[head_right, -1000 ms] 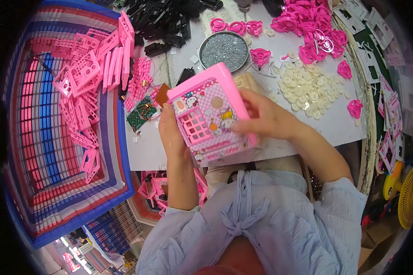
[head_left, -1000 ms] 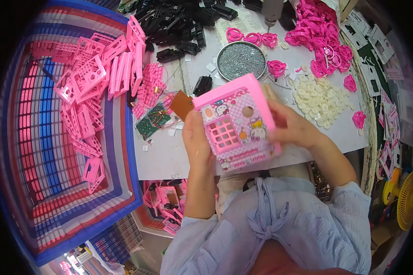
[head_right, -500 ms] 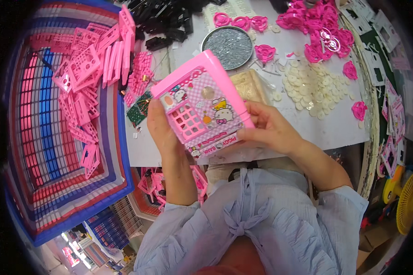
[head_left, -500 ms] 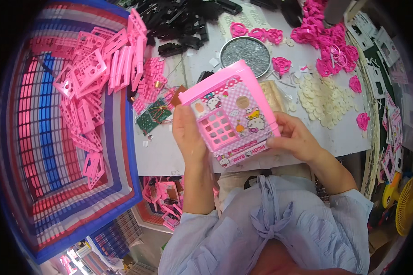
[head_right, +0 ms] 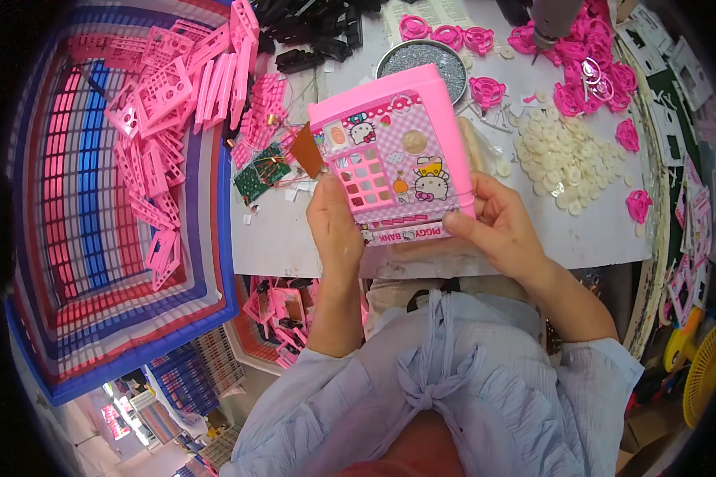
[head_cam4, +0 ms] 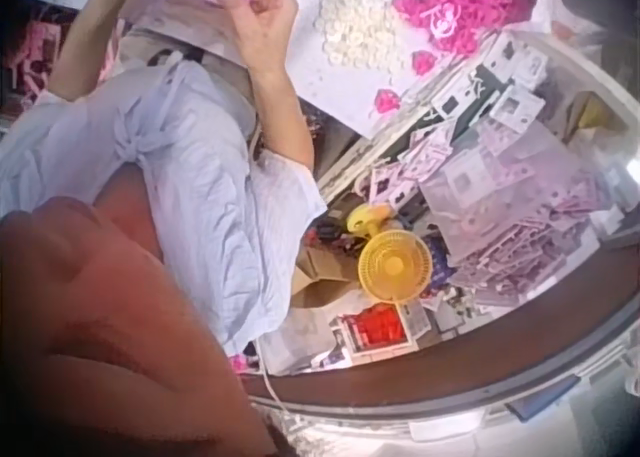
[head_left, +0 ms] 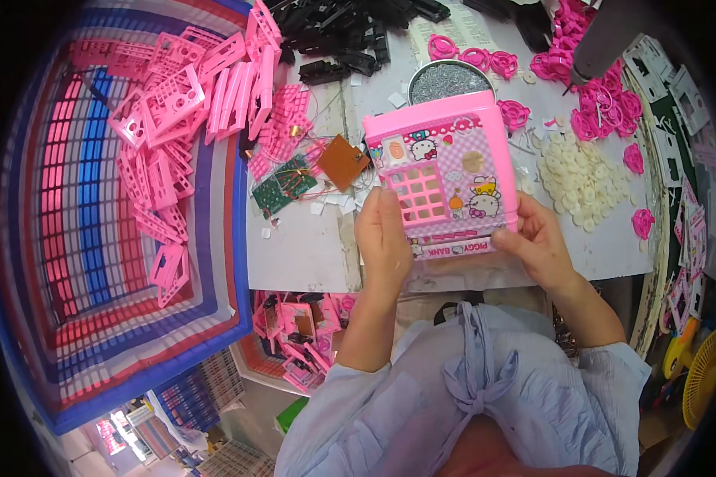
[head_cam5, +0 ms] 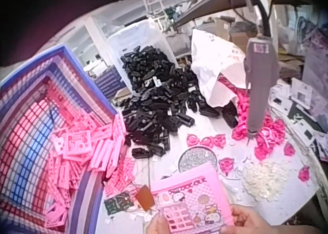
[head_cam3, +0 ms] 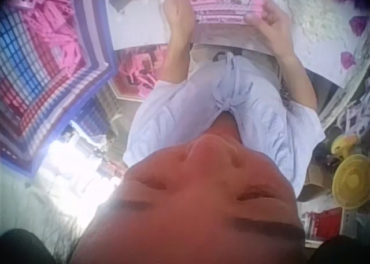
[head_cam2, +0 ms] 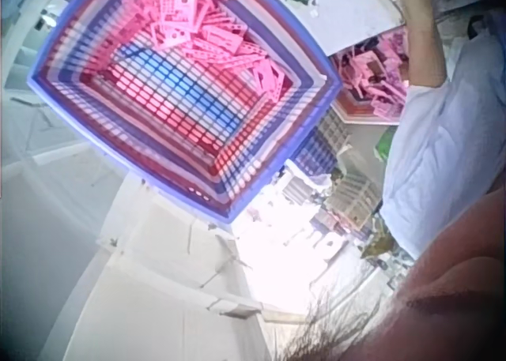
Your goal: Assembling components into a pink plastic toy case using an electric screwdriver.
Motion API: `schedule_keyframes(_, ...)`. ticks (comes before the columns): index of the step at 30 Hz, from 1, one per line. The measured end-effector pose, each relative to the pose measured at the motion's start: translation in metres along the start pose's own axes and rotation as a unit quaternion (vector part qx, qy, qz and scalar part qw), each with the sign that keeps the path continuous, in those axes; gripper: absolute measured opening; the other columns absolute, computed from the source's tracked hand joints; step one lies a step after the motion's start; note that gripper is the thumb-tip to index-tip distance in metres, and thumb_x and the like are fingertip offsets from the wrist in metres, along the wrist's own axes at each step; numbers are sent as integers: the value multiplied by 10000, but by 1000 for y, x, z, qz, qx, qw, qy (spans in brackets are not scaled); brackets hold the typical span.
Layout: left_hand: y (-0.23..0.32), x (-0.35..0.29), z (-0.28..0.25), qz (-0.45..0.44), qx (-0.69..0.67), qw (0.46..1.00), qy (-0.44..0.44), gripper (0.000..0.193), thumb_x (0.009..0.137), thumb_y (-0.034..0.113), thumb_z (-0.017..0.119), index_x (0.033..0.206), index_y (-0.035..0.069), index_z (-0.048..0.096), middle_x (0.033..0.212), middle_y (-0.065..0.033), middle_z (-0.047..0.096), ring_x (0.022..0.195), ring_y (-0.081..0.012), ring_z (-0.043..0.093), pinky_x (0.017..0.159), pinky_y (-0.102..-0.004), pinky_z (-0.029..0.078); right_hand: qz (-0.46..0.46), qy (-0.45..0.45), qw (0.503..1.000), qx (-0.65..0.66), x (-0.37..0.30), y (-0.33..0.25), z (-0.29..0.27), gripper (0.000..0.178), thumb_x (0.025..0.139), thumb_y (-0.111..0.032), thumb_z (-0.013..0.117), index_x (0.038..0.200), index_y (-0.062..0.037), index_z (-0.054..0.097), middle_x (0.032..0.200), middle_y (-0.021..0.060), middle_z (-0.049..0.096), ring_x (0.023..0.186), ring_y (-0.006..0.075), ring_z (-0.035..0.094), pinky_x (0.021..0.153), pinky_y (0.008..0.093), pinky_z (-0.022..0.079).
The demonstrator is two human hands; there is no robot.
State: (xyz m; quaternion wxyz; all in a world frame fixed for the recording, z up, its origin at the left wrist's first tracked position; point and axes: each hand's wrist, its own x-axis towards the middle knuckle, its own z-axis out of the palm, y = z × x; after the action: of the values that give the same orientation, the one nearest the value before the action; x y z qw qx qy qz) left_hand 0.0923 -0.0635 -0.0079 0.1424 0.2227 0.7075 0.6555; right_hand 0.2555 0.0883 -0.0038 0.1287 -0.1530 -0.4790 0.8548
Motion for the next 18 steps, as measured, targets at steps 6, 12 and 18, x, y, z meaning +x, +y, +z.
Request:
schedule_keyframes(6, -33, 1, 0, 87, 60, 994, 20, 459, 1107, 331, 359, 999, -14, 641, 891, -38, 666, 801, -91, 595, 729, -267, 486, -14, 8, 999, -32, -2, 1, 1, 398, 935, -37, 666, 1304, 27, 532, 1229, 84, 653, 1097, 124, 629, 975, 292, 491)
schedule_keyframes(12, 5, 31, 7, 27, -10, 999, -27, 375, 1079, 285, 434, 1087, -18, 655, 946, -38, 666, 853, -96, 580, 770, -271, 468, 4, -29, 997, -66, 4, -9, -30, 432, 907, -18, 686, 1310, 28, 536, 1233, 80, 651, 1094, 137, 632, 964, 297, 501)
schedule_keyframes(18, 27, 50, -33, 93, -24, 982, -164, 223, 952, 168, 651, 1080, -13, 673, 1049, -75, 686, 957, -172, 614, 860, -308, 466, -41, -84, 945, -312, 36, -38, -59, 403, 848, -37, 718, 1238, -1, 624, 1197, 96, 679, 1089, 177, 654, 955, 322, 517)
